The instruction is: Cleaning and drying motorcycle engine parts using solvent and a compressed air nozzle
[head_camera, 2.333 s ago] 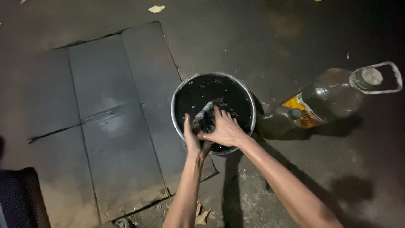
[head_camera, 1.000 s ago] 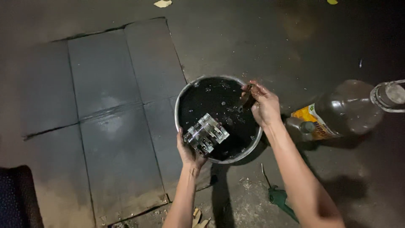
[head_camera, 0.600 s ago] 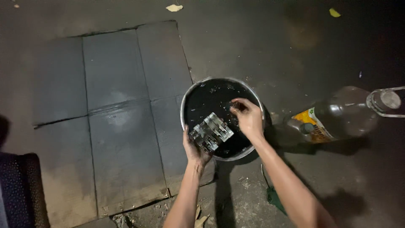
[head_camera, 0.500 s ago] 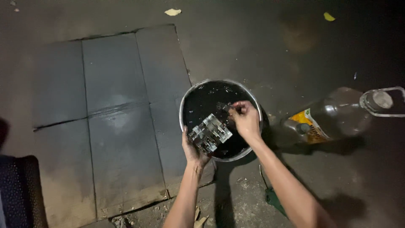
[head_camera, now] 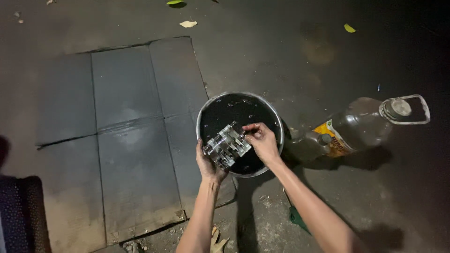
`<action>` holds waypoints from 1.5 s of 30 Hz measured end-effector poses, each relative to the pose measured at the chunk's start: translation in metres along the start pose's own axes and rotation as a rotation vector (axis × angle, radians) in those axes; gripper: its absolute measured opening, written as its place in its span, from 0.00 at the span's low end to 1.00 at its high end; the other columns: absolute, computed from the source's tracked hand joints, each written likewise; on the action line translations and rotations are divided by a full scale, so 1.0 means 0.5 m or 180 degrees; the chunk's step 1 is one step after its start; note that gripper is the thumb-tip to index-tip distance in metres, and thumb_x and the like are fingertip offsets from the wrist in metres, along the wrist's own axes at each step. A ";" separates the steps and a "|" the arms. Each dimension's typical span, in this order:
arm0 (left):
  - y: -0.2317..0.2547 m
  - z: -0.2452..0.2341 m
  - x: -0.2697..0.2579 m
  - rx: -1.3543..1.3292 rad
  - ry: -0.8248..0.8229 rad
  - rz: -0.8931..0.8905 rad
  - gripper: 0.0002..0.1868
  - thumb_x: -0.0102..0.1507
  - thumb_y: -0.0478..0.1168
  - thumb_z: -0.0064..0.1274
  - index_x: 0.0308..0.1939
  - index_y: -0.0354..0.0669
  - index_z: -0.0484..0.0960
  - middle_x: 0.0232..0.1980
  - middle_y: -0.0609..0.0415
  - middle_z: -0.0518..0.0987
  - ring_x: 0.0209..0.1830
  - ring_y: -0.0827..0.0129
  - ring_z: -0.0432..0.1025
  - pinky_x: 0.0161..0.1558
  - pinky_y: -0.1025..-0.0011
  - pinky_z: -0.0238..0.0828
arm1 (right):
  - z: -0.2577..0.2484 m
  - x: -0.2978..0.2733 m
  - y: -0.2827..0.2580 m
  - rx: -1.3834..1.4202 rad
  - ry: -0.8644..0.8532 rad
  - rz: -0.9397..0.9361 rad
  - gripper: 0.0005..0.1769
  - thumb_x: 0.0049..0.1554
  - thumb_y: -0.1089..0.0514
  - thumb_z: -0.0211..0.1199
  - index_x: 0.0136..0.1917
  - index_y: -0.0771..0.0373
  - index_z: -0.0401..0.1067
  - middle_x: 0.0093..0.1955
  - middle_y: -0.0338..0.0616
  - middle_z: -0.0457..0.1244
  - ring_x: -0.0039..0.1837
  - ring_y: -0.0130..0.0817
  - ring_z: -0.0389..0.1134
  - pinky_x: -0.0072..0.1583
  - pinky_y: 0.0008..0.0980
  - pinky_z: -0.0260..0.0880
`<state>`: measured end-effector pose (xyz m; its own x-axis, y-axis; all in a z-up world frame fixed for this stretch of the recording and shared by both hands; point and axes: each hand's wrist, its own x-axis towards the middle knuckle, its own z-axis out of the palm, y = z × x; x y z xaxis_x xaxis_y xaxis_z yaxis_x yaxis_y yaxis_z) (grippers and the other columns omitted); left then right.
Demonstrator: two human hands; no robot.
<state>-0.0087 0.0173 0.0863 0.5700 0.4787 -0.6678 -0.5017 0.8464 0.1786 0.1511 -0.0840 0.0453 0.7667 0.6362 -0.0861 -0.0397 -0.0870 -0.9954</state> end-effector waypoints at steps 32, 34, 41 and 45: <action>-0.034 0.135 -0.009 0.4669 -0.0039 0.0177 0.59 0.54 0.78 0.46 0.67 0.25 0.72 0.70 0.26 0.69 0.76 0.36 0.57 0.74 0.45 0.52 | 0.002 -0.009 0.081 0.0326 -0.0036 0.2020 0.40 0.45 0.42 0.78 0.61 0.71 0.73 0.62 0.64 0.63 0.67 0.57 0.64 0.64 0.55 0.67; -0.034 0.075 0.084 0.4594 -0.0234 0.0138 0.54 0.53 0.64 0.66 0.75 0.42 0.64 0.70 0.33 0.71 0.72 0.42 0.65 0.65 0.44 0.65 | -0.016 0.029 0.150 0.0974 -0.0117 0.1621 0.17 0.47 0.56 0.72 0.50 0.62 0.79 0.50 0.41 0.65 0.57 0.38 0.65 0.59 0.36 0.65; -0.026 0.105 0.087 0.2973 -0.0360 -0.0163 0.38 0.54 0.59 0.67 0.63 0.47 0.75 0.50 0.52 0.77 0.52 0.58 0.72 0.53 0.60 0.64 | 0.018 0.009 -0.095 0.0656 -0.0464 0.1933 0.68 0.45 0.35 0.80 0.81 0.71 0.46 0.76 0.74 0.51 0.79 0.61 0.52 0.73 0.60 0.58; -0.001 0.125 0.079 0.2546 0.0065 -0.0333 0.52 0.48 0.68 0.64 0.68 0.45 0.68 0.56 0.47 0.71 0.57 0.55 0.66 0.56 0.62 0.60 | -0.015 0.048 -0.039 0.0664 -0.0467 0.1458 0.44 0.56 0.29 0.66 0.73 0.61 0.66 0.58 0.46 0.54 0.60 0.37 0.52 0.58 0.35 0.51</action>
<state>0.0547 0.0504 0.1048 0.5724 0.3898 -0.7214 0.1758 0.8009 0.5723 0.1749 -0.0726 0.0629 0.5436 0.6708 -0.5045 -0.4880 -0.2364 -0.8402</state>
